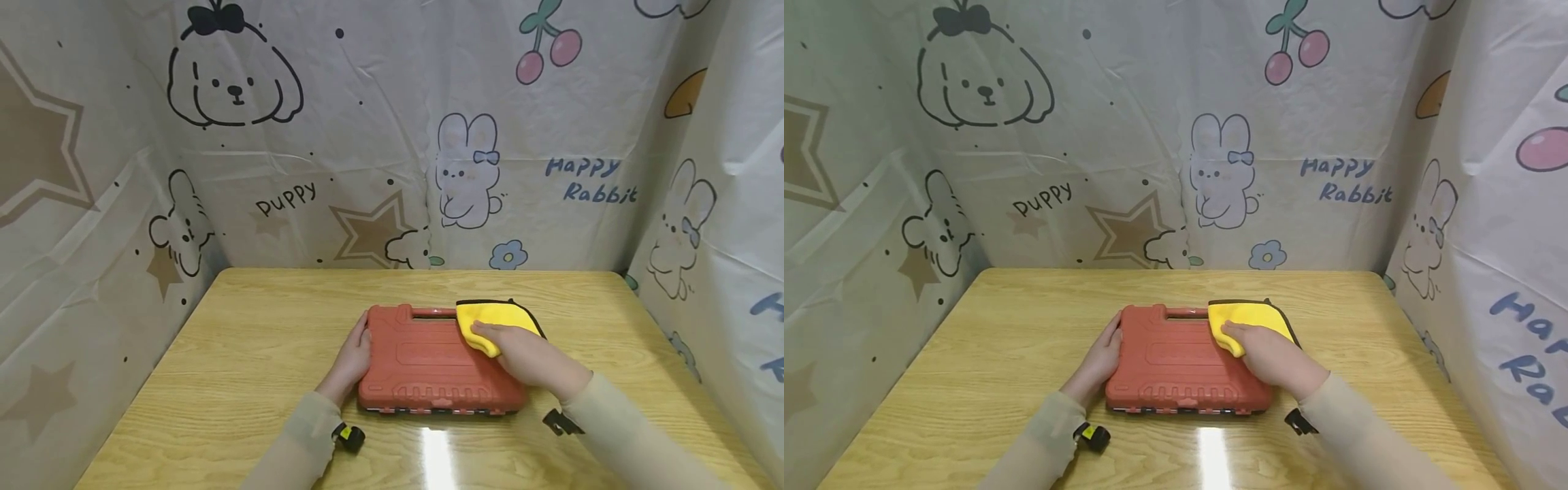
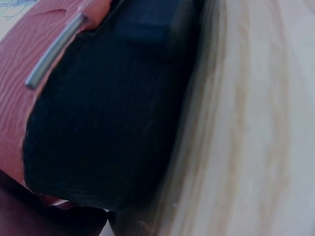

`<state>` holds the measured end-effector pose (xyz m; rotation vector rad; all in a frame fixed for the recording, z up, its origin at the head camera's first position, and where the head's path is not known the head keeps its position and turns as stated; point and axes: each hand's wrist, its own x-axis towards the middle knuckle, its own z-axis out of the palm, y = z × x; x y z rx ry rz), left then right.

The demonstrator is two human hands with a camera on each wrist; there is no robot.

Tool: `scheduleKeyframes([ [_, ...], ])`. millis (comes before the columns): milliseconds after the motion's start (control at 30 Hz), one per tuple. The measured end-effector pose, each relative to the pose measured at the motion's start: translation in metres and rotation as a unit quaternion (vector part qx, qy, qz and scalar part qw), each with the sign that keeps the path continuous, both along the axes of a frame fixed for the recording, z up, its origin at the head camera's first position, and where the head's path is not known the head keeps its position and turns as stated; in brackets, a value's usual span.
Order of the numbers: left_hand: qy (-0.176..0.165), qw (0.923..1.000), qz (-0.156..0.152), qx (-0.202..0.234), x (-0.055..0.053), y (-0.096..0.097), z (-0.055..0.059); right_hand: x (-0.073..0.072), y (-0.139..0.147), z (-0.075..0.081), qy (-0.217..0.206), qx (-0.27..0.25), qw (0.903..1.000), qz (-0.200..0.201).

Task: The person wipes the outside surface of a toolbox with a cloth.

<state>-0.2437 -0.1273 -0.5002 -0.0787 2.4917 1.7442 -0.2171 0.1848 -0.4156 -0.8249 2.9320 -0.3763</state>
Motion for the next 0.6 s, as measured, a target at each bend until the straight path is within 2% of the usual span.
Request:
scheduleKeyframes([
  [233, -0.003, 1.0, -0.001, 0.007, 0.001, -0.001, 0.001, -0.025, 0.0, -0.002, 0.002, -0.009, 0.9997, -0.024],
  [433, 0.005, 1.0, -0.003, 0.003, 0.0, -0.002, 0.0, -0.04, 0.001, -0.001, -0.022, -0.007, 0.9984, -0.052],
  [600, 0.002, 1.0, -0.002, 0.004, 0.001, -0.002, 0.001, -0.052, 0.002, -0.003, -0.015, -0.004, 0.9983, -0.057],
])
